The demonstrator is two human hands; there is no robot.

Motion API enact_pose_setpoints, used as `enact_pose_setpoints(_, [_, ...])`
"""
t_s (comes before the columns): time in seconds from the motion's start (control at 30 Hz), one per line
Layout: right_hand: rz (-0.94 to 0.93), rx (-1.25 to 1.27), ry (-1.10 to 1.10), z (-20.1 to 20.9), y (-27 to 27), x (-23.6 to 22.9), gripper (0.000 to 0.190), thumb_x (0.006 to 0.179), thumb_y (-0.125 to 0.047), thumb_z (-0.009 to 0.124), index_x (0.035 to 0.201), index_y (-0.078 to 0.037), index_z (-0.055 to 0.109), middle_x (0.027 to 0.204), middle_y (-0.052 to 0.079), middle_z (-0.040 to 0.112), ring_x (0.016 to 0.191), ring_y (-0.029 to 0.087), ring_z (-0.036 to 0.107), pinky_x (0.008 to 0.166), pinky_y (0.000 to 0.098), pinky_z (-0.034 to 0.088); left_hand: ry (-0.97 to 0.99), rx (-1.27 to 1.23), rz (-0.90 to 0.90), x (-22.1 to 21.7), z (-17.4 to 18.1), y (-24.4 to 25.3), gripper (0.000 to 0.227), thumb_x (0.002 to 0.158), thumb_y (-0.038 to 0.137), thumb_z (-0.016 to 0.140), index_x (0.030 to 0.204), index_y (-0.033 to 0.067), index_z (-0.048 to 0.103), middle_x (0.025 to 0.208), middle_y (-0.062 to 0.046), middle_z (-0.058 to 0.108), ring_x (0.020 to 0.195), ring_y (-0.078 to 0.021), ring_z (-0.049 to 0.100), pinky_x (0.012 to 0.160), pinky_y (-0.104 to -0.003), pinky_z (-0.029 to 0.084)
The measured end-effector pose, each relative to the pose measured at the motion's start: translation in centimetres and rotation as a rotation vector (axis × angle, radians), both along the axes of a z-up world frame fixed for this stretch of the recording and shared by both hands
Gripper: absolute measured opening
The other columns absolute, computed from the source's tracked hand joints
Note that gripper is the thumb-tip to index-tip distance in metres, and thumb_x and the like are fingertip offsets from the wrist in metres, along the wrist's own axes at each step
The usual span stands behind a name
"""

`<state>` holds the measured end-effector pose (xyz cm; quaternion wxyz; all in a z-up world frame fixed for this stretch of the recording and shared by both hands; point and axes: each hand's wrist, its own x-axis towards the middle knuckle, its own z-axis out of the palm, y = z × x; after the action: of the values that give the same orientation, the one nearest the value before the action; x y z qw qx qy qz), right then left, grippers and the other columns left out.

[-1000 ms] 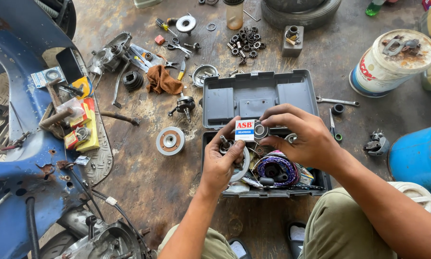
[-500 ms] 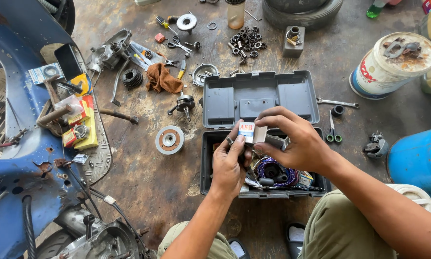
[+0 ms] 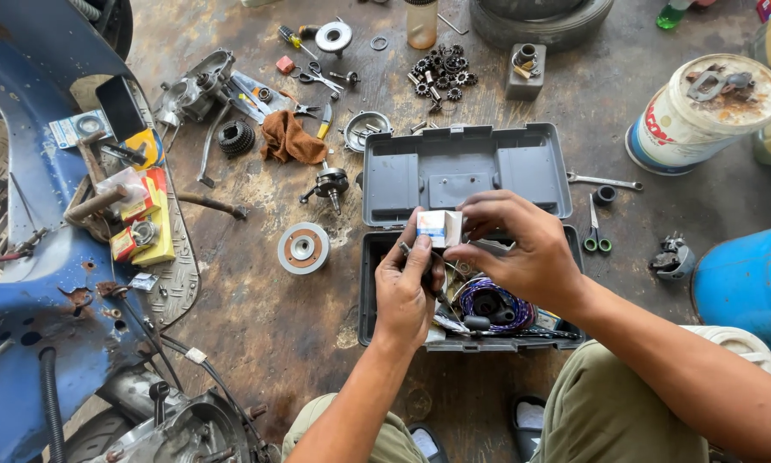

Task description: The person assembles mechanical parts, including gears and bearings, on the floor. They handle a gear assembly, insert a bearing, and use a small tool to adjust components. The person also opens a toolbox to retrieve additional parts and tools.

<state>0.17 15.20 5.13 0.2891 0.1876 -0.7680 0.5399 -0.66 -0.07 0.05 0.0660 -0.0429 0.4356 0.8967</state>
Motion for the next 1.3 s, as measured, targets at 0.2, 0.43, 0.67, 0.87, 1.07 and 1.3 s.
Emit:
enact_pose_setpoints(0.2, [-0.08, 0.24, 0.155, 0.3, 0.5, 0.1, 0.034, 0.082, -0.017, 0.088, 0.107, 0.001, 0.074, 0.105, 0.016, 0.071, 0.083, 0.029, 0.074, 0.071, 0.037, 0.063, 0.051, -0.034, 0.012, 0.2, 0.4, 0.1, 0.042, 0.097, 0.007, 0.065, 0.139, 0.0012, 0.061, 0.067, -0.01, 0.055, 0.053, -0.0145, 0.055, 0.045, -0.024, 0.044])
enact_pose_setpoints(0.43, [-0.086, 0.346, 0.188, -0.3, 0.7, 0.5, 0.031, 0.086, -0.019, 0.084, 0.111, -0.003, 0.076, 0.106, 0.016, 0.069, 0.084, 0.029, 0.074, 0.073, 0.039, 0.061, 0.125, -0.146, -0.004, 0.3, 0.4, -0.5, 0.042, 0.097, 0.009, 0.066, 0.138, 0.0016, 0.062, 0.063, -0.012, 0.058, 0.052, -0.0146, 0.059, 0.044, -0.023, 0.046])
enact_pose_setpoints(0.67, [-0.071, 0.423, 0.262, -0.4, 0.7, 0.7, 0.022, 0.091, -0.019, 0.08, 0.102, -0.001, 0.074, 0.102, 0.016, 0.068, 0.082, 0.032, 0.072, 0.071, 0.0411, 0.06, 0.189, -0.308, -0.03, 0.4, -0.1, -0.7, 0.037, 0.099, 0.014, 0.066, 0.133, 0.0014, 0.065, 0.055, -0.014, 0.059, 0.048, -0.0135, 0.055, 0.042, -0.024, 0.044])
enact_pose_setpoints(0.87, [-0.002, 0.429, 0.268, -0.4, 1.1, 0.5, 0.017, 0.094, -0.017, 0.078, 0.099, -0.002, 0.075, 0.104, 0.017, 0.069, 0.087, 0.034, 0.071, 0.074, 0.0433, 0.059, 0.166, -0.249, -0.05, 0.1, -0.1, -0.8, 0.036, 0.101, 0.022, 0.064, 0.13, 0.0, 0.067, 0.051, -0.012, 0.055, 0.042, -0.0145, 0.049, 0.039, -0.026, 0.041])
enact_pose_setpoints(1.07, [0.007, 0.411, 0.269, 0.1, 1.1, 0.7, 0.016, 0.096, -0.018, 0.078, 0.091, -0.003, 0.075, 0.1, 0.015, 0.068, 0.08, 0.032, 0.067, 0.071, 0.0428, 0.057, 0.25, -0.34, -0.173, 0.0, 0.8, -2.1, 0.034, 0.103, 0.022, 0.062, 0.131, 0.0043, 0.067, 0.053, -0.01, 0.057, 0.048, -0.0102, 0.048, 0.042, -0.023, 0.04])
enact_pose_setpoints(1.3, [0.169, 0.264, 0.102, -1.0, 1.2, -0.7, 0.034, 0.086, -0.032, 0.086, 0.098, -0.003, 0.072, 0.105, 0.015, 0.066, 0.088, 0.034, 0.068, 0.077, 0.046, 0.057, 0.301, -0.322, -0.405, -1.5, 0.2, -4.0, 0.033, 0.101, 0.024, 0.065, 0.128, 0.0053, 0.07, 0.051, -0.009, 0.056, 0.047, -0.01, 0.047, 0.045, -0.022, 0.041])
